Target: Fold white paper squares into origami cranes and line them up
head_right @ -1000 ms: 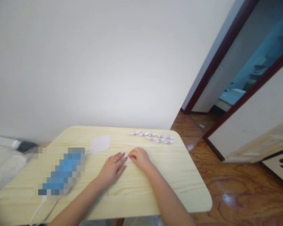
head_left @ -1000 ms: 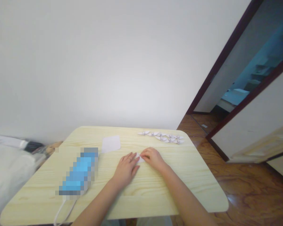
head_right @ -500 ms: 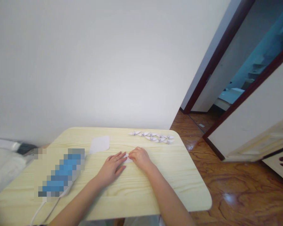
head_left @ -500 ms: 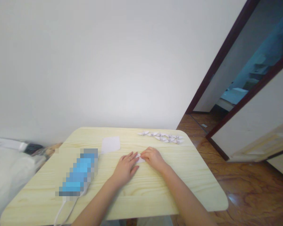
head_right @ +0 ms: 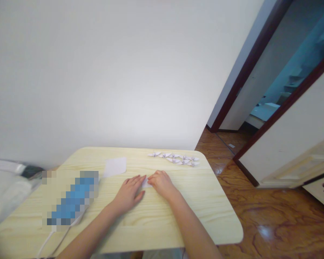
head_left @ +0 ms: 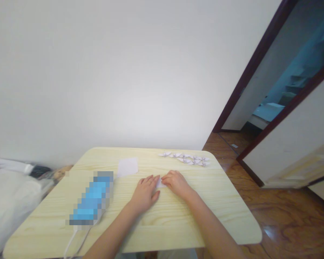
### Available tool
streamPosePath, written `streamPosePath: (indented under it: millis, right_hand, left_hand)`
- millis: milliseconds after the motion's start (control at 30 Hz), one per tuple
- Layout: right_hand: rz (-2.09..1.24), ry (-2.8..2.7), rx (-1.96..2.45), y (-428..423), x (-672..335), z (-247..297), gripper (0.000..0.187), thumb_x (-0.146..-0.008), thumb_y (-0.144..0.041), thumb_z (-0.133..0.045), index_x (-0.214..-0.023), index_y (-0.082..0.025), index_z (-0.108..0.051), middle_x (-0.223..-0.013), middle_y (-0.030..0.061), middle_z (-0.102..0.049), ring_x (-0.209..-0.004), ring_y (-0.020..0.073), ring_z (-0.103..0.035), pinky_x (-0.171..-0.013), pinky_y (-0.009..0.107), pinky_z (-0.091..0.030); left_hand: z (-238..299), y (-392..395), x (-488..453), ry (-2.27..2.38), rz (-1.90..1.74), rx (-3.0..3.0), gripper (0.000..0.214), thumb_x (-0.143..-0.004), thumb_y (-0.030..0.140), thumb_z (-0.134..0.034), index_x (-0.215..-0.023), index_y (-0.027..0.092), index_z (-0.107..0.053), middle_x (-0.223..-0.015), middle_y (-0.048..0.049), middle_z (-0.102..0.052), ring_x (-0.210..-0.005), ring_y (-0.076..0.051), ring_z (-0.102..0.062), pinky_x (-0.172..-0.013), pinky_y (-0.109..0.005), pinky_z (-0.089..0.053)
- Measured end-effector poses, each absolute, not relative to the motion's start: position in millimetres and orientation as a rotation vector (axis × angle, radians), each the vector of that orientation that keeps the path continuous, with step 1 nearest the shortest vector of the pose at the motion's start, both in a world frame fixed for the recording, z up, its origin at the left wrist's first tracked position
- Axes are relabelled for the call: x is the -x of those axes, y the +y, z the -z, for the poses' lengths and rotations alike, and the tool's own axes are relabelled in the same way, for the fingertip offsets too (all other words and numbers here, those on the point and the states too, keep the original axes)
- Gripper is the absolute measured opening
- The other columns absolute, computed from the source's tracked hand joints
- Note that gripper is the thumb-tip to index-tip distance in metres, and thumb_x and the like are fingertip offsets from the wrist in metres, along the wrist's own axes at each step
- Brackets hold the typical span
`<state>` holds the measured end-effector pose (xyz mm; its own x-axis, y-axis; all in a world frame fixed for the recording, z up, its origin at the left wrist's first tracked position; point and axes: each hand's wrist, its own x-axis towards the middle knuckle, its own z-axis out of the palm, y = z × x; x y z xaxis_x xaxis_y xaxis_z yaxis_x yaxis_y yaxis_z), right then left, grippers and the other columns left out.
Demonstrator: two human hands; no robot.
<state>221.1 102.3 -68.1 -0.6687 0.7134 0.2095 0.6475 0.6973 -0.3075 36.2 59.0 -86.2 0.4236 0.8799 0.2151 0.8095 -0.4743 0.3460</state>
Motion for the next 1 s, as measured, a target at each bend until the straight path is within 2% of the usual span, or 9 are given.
streamPosePath:
  millis: [167, 333, 533, 667, 800, 1000]
  right_hand:
    - [-0.340, -2.593, 1.076, 95.6, -223.8, 61.3, 0.020, -0.079, -0.015, -0.051, -0.088, -0.024, -0.066, -0.089, 0.0011, -0.067, -0.087, 0.0165, -0.051, -0.081, 0.030, -0.035]
    - [-0.356, -2.509, 1.200, 90.3, -230.6, 54.7, 0.025, -0.074, -0.007, -0.046, -0.086, -0.020, -0.063, -0.085, 0.0037, -0.063, -0.084, 0.0162, -0.051, -0.080, 0.029, -0.036]
    - [-0.276, -2.478, 1.239, 88.5, -224.4, 54.7, 0.027, -0.074, -0.002, -0.042, -0.090, -0.018, -0.057, -0.088, 0.0049, -0.057, -0.089, 0.0161, -0.049, -0.084, 0.027, -0.033]
    - [-0.141, -2.616, 1.259, 87.2, -220.4, 60.0, 0.025, -0.076, -0.003, -0.041, -0.087, -0.018, -0.058, -0.085, 0.0058, -0.059, -0.089, 0.0180, -0.049, -0.086, 0.030, -0.031]
    - [0.011, -2.712, 1.223, 80.7, -222.9, 69.5, 0.031, -0.076, -0.004, -0.041, -0.100, -0.018, -0.056, -0.092, 0.0093, -0.060, -0.095, 0.0210, -0.048, -0.094, 0.037, -0.024]
    - [0.015, -2.656, 1.336, 76.7, -224.8, 77.7, 0.047, -0.075, -0.001, -0.036, -0.119, -0.014, -0.046, -0.115, 0.0128, -0.054, -0.113, 0.0233, -0.039, -0.100, 0.040, -0.016]
  left_hand:
    - [81.3, 60.3, -40.8, 1.497, -0.499, -2.531, 0.045, -0.077, 0.028, -0.044, -0.122, 0.024, -0.044, -0.123, -0.0074, -0.050, -0.115, -0.025, -0.040, -0.094, -0.042, -0.028]
    - [80.8, 60.5, -44.6, 1.515, -0.495, -2.550, 0.043, -0.077, 0.026, -0.044, -0.120, 0.023, -0.046, -0.120, -0.0078, -0.052, -0.112, -0.025, -0.041, -0.093, -0.041, -0.029]
    - [79.6, 60.2, -46.7, 1.510, -0.462, -2.597, 0.042, -0.077, 0.024, -0.042, -0.119, 0.020, -0.047, -0.118, -0.0095, -0.052, -0.111, -0.026, -0.041, -0.091, -0.042, -0.031]
    - [80.7, 59.4, -47.7, 1.526, -0.483, -2.619, 0.041, -0.078, 0.025, -0.041, -0.118, 0.018, -0.047, -0.120, -0.0091, -0.051, -0.115, -0.027, -0.037, -0.097, -0.046, -0.023]
    - [81.6, 58.3, -50.0, 1.512, -0.471, -2.654, 0.041, -0.079, 0.024, -0.039, -0.119, 0.016, -0.046, -0.123, -0.0096, -0.049, -0.120, -0.026, -0.032, -0.102, -0.047, -0.015]
    - [79.4, 50.3, -54.1, 1.589, -0.409, -2.642, 0.041, -0.079, 0.025, -0.042, -0.118, 0.016, -0.046, -0.108, -0.0100, -0.055, -0.103, -0.024, -0.044, -0.101, -0.046, -0.017]
